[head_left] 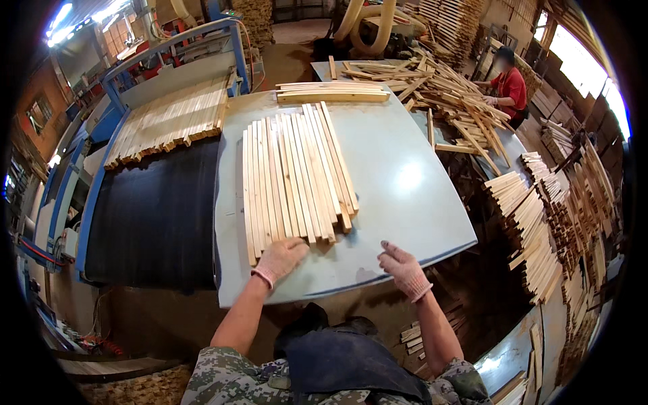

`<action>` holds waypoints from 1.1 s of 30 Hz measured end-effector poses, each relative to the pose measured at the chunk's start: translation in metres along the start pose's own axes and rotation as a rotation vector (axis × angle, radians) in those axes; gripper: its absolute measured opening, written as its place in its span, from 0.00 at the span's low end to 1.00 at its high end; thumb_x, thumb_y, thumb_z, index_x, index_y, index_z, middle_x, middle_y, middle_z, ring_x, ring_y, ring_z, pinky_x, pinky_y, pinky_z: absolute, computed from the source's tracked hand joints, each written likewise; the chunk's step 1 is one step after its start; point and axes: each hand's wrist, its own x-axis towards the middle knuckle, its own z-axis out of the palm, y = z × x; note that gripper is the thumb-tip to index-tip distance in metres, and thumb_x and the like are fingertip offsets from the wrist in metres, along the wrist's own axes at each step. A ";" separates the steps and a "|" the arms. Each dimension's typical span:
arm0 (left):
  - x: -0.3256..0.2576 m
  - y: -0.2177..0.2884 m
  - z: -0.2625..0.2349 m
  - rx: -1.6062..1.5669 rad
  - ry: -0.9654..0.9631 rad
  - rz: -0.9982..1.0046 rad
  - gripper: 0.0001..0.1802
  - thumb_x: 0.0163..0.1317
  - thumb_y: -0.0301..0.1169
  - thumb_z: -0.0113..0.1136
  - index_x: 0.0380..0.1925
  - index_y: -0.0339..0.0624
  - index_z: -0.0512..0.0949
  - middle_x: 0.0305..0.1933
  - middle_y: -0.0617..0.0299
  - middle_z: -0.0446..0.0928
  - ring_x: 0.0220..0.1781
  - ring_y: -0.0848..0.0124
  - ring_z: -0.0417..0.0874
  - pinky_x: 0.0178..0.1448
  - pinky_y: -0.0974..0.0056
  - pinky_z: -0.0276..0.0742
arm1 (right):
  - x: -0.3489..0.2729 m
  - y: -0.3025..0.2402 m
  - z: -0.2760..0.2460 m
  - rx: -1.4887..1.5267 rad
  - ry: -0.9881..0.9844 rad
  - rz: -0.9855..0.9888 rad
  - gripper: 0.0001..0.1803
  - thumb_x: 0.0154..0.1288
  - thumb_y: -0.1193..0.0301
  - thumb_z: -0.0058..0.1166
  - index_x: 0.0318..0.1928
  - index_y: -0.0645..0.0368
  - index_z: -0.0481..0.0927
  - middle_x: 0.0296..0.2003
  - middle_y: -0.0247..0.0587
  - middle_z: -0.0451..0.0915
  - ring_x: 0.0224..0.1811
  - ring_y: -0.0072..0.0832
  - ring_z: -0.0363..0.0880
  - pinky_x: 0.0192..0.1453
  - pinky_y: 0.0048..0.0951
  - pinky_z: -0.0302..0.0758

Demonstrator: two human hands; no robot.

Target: The person picks up groups of wood slats from a table and places them onto a conveyor belt or organizes them on another surface by hand.

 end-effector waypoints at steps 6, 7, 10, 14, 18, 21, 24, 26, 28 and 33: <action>-0.024 -0.035 -0.088 -0.617 -0.044 0.349 0.24 0.74 0.33 0.61 0.64 0.29 0.79 0.59 0.49 0.86 0.61 0.64 0.86 0.66 0.60 0.81 | 0.142 -0.019 0.012 -0.255 0.198 -0.094 0.40 0.74 0.57 0.58 0.76 0.72 0.68 0.56 0.52 0.84 0.59 0.35 0.82 0.66 0.30 0.75; -0.012 -0.051 -0.101 -0.634 0.229 0.394 0.25 0.73 0.31 0.61 0.66 0.29 0.78 0.61 0.48 0.85 0.65 0.63 0.84 0.69 0.59 0.80 | 0.167 -0.025 0.017 -0.290 0.216 -0.110 0.40 0.74 0.56 0.56 0.76 0.71 0.67 0.60 0.55 0.83 0.63 0.38 0.81 0.68 0.32 0.74; 0.032 -0.074 -0.140 -0.115 0.746 0.473 0.24 0.72 0.33 0.63 0.63 0.30 0.79 0.62 0.45 0.84 0.58 0.61 0.86 0.66 0.59 0.80 | 0.232 -0.048 0.043 -0.431 0.243 0.011 0.41 0.75 0.51 0.52 0.77 0.68 0.67 0.70 0.57 0.76 0.73 0.45 0.74 0.75 0.35 0.70; 0.068 -0.103 -0.156 0.376 0.733 0.306 0.31 0.69 0.42 0.64 0.66 0.33 0.77 0.66 0.40 0.80 0.76 0.43 0.72 0.83 0.42 0.58 | 0.261 -0.114 0.118 -0.748 0.228 0.048 0.33 0.78 0.51 0.44 0.71 0.63 0.74 0.68 0.57 0.77 0.72 0.52 0.73 0.76 0.43 0.70; 0.088 -0.121 -0.148 0.721 0.863 0.335 0.35 0.70 0.45 0.63 0.71 0.35 0.72 0.69 0.36 0.76 0.76 0.39 0.71 0.85 0.37 0.51 | 0.278 -0.110 0.162 -1.116 0.250 0.078 0.20 0.80 0.64 0.45 0.66 0.55 0.76 0.57 0.56 0.81 0.65 0.49 0.78 0.70 0.45 0.75; 0.072 -0.067 -0.138 0.572 0.632 0.249 0.38 0.68 0.45 0.66 0.72 0.33 0.70 0.67 0.33 0.76 0.73 0.37 0.73 0.84 0.36 0.53 | 0.270 -0.053 0.141 -1.586 0.277 -0.255 0.17 0.79 0.68 0.47 0.64 0.47 0.77 0.54 0.49 0.83 0.59 0.45 0.82 0.61 0.41 0.82; 0.066 -0.158 -0.147 1.018 0.837 0.665 0.31 0.66 0.39 0.68 0.63 0.28 0.76 0.68 0.29 0.73 0.70 0.33 0.74 0.80 0.28 0.58 | 0.264 -0.050 0.169 -1.401 0.231 -0.338 0.14 0.79 0.67 0.45 0.57 0.50 0.82 0.50 0.46 0.84 0.57 0.43 0.83 0.60 0.44 0.82; 0.024 -0.113 -0.143 0.455 0.637 0.246 0.37 0.67 0.38 0.64 0.71 0.27 0.69 0.73 0.27 0.68 0.72 0.34 0.68 0.81 0.38 0.57 | 0.242 -0.060 0.187 -1.211 0.202 -0.204 0.20 0.82 0.55 0.41 0.55 0.46 0.85 0.54 0.47 0.83 0.58 0.47 0.83 0.64 0.45 0.81; 0.028 -0.120 -0.152 0.436 0.551 0.291 0.42 0.68 0.41 0.56 0.77 0.28 0.61 0.77 0.31 0.64 0.71 0.35 0.64 0.81 0.42 0.51 | 0.236 -0.079 0.188 -0.984 0.218 -0.029 0.27 0.77 0.49 0.45 0.58 0.56 0.84 0.59 0.53 0.82 0.62 0.49 0.82 0.68 0.45 0.78; 0.018 -0.106 -0.148 0.437 0.481 0.234 0.41 0.71 0.41 0.53 0.79 0.30 0.59 0.79 0.35 0.64 0.76 0.41 0.64 0.86 0.46 0.41 | 0.206 -0.098 0.170 -0.652 0.228 0.102 0.33 0.72 0.49 0.52 0.58 0.69 0.82 0.59 0.61 0.82 0.66 0.52 0.80 0.70 0.46 0.77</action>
